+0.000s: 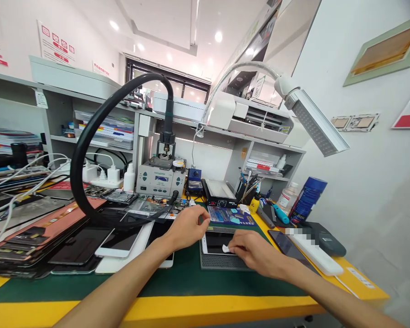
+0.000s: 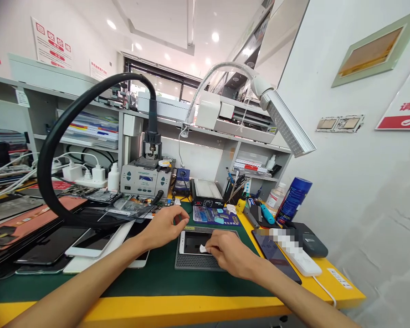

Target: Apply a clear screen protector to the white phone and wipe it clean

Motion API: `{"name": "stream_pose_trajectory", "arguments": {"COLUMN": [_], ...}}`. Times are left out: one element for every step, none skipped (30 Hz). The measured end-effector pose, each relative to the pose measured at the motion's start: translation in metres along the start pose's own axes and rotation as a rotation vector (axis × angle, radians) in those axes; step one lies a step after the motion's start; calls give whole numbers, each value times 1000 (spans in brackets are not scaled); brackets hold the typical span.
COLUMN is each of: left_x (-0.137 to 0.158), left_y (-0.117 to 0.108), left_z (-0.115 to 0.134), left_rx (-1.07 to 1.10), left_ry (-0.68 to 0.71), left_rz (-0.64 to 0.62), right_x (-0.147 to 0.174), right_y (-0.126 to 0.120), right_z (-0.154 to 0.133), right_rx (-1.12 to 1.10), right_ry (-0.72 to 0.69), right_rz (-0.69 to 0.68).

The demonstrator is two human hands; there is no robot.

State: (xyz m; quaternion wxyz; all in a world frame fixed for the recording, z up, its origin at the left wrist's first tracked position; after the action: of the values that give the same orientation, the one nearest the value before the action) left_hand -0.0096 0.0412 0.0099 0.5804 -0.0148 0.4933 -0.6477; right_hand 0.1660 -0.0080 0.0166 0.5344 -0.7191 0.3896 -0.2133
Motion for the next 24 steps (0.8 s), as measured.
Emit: {"name": "stream_pose_trajectory", "arguments": {"left_x": [0, 0, 0, 0, 0, 0, 0, 0, 0, 0, 1, 1, 1, 0, 0, 0, 0, 0, -1, -1, -1, -1, -1, -1], "left_y": [0, -1, -1, -1, -1, 0, 0, 0, 0, 0, 1, 1, 1, 1, 2, 2, 2, 3, 3, 3, 3, 3, 3, 2], "left_z": [1, 1, 1, 2, 2, 2, 1, 1, 0, 0, -1, -2, -3, -3, -4, -4, -4, -4, -4, -4, -4, -4, -4, -4], "left_rx": [0, 0, 1, 1, 2, 3, 3, 2, 0, -2, -4, -6, -9, -12, -16, -20, -24, -28, -32, -36, -41, -46, -50, -55], "left_ry": [-1, -1, 0, 2, 3, 4, 4, 3, 1, 0, -1, -2, -2, -3, -4, -6, -6, -6, -6, -6, -6, -6, -6, -7], "left_rz": [-2, -6, -11, -17, -23, -30, -36, -41, -46, -51, -56, -59, -59, -58, -55, -50, -46, -43, -41, -38, -36, -33, -30, -27], "right_x": [6, 11, 15, 17, 18, 17, 15, 13, 10, 7, 4, 2, -1, -4, -6, -9, -11, -14, -16, -18, -19, -20, -20, -19], "right_y": [-1, -2, -4, -8, -13, -18, -21, -23, -23, -22, -20, -17, -14, -10, -6, -2, 2, 5, 8, 12, 15, 18, 22, 27], "right_z": [-2, -2, 1, 8, 17, 28, 39, 50, 60, 68, 73, 76, 77, 76, 73, 69, 64, 58, 50, 40, 29, 15, 0, -16], "right_rx": [-67, -133, -193, -234, -256, -264, -260, -242, -211, -160, -101, -46, -9, 20, 39, 50, 62, 75, 86, 95, 114, 112, 73, 18], "right_ry": [2, 22, 62, 116, 174, 235, 283, 325, 364, 394, 411, 424, 428, 428, 426, 420, 413, 404, 391, 376, 347, 306, 258, 200], "right_rz": [-44, -89, -106, -90, -54, 5, 52, 86, 120, 145, 165, 185, 199, 212, 221, 226, 228, 227, 226, 224, 221, 221, 212, 192]}}
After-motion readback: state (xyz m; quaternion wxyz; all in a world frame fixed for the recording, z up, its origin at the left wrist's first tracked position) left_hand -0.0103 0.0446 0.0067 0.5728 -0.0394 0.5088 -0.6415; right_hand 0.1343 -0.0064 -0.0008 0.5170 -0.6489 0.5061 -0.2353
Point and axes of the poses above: each hand's wrist, its own x-axis away from the middle knuckle, its own y-axis out of the palm, z = x × y, the point moved 6 cm from there along -x, towards the middle knuckle, and after that the axes turned 4 degrees about -x, right-handed, at the moved point
